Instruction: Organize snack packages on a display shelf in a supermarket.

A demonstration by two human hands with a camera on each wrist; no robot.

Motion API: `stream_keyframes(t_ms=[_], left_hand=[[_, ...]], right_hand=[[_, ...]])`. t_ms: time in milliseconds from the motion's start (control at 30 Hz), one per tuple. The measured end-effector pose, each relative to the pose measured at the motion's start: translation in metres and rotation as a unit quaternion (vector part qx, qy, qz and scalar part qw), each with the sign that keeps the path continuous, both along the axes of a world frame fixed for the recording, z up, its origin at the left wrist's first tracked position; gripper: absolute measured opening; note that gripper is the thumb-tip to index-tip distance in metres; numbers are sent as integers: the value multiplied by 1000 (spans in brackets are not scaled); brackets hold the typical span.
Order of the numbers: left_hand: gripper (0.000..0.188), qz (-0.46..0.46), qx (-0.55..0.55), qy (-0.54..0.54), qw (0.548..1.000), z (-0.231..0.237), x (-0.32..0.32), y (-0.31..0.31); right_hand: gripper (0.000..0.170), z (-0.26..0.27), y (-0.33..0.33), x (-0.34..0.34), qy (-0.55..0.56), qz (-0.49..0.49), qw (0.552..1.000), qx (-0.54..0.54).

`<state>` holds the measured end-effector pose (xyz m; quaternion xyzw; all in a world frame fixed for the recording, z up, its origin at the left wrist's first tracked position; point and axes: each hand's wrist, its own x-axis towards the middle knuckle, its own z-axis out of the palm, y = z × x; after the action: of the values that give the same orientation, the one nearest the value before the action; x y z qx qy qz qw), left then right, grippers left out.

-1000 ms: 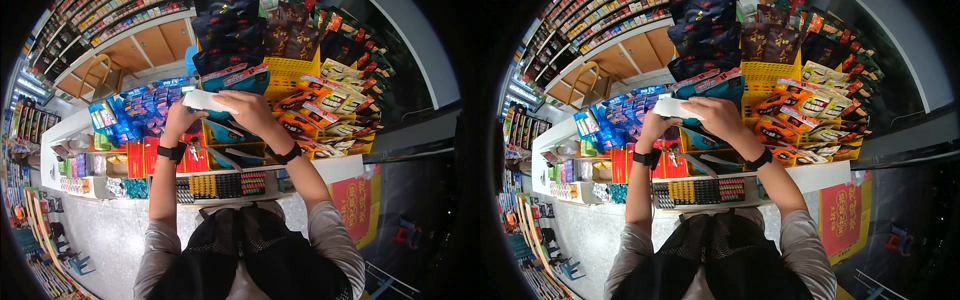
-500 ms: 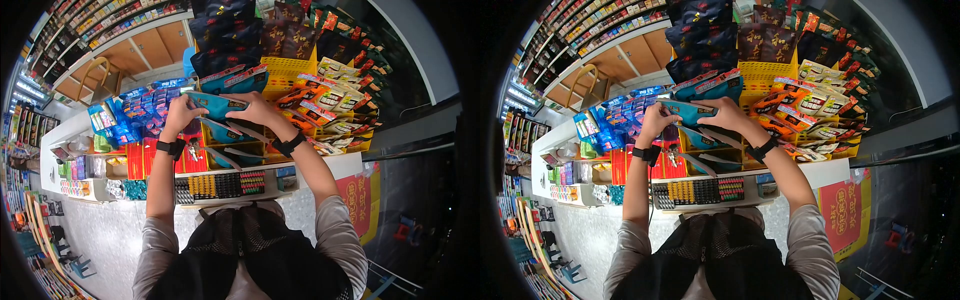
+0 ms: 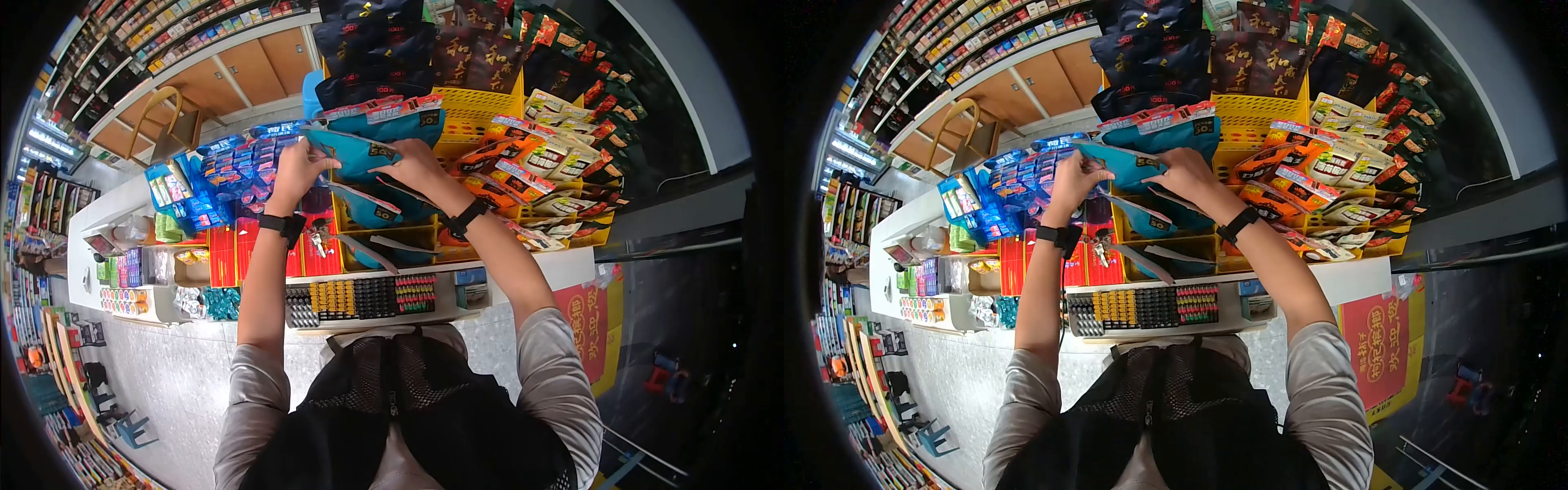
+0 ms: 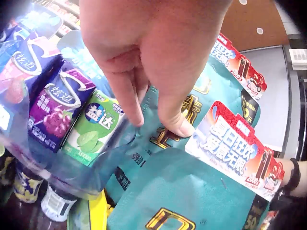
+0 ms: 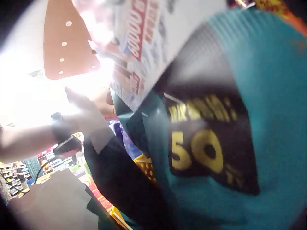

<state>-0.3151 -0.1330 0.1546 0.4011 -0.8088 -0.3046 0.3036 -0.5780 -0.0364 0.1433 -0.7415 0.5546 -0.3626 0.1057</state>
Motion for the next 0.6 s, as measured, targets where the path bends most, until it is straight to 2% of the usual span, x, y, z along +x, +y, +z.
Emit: stream_keyframes(t_ms=[67, 133, 167, 200, 267, 333, 367, 400, 467, 500, 533, 600], left_hand=[[45, 6, -6, -4, 1000, 0, -1, 1], [48, 15, -21, -73, 997, 4, 0, 2], [48, 16, -20, -74, 997, 0, 2, 4], [47, 16, -33, -37, 999, -4, 2, 4], [47, 15, -47, 1, 999, -11, 2, -2], [46, 19, -49, 37, 998, -13, 3, 2], [46, 20, -42, 33, 998, -15, 5, 8], [46, 12, -100, -1, 995, -13, 3, 11], [47, -3, -218, -66, 974, -10, 0, 14], [54, -35, -217, -34, 975, -14, -4, 10], [54, -32, -219, -31, 975, -18, -5, 7], [61, 46, -137, -36, 989, -21, -7, 14]], right_hand=[[34, -10, -3, -1, 5, -5, 1000, 8], [34, -5, -5, -2, 18, -1, 1000, 18], [34, -3, -5, -2, 30, 0, 999, 29], [34, -2, -6, -3, 30, 0, 999, 27], [37, 0, -7, -5, 3, 38, 998, -57], [39, 5, -9, -8, -3, 55, 997, -50], [40, 5, -6, -5, -11, 69, 997, -44], [40, -3, -4, -5, -13, 69, 997, -42], [33, -24, -4, -9, 26, 71, 997, 7], [25, -22, -7, -8, 46, 53, 997, 27], [25, -19, -13, -9, 50, 56, 997, 26], [27, -18, -15, -4, 43, -21, 992, 119]])
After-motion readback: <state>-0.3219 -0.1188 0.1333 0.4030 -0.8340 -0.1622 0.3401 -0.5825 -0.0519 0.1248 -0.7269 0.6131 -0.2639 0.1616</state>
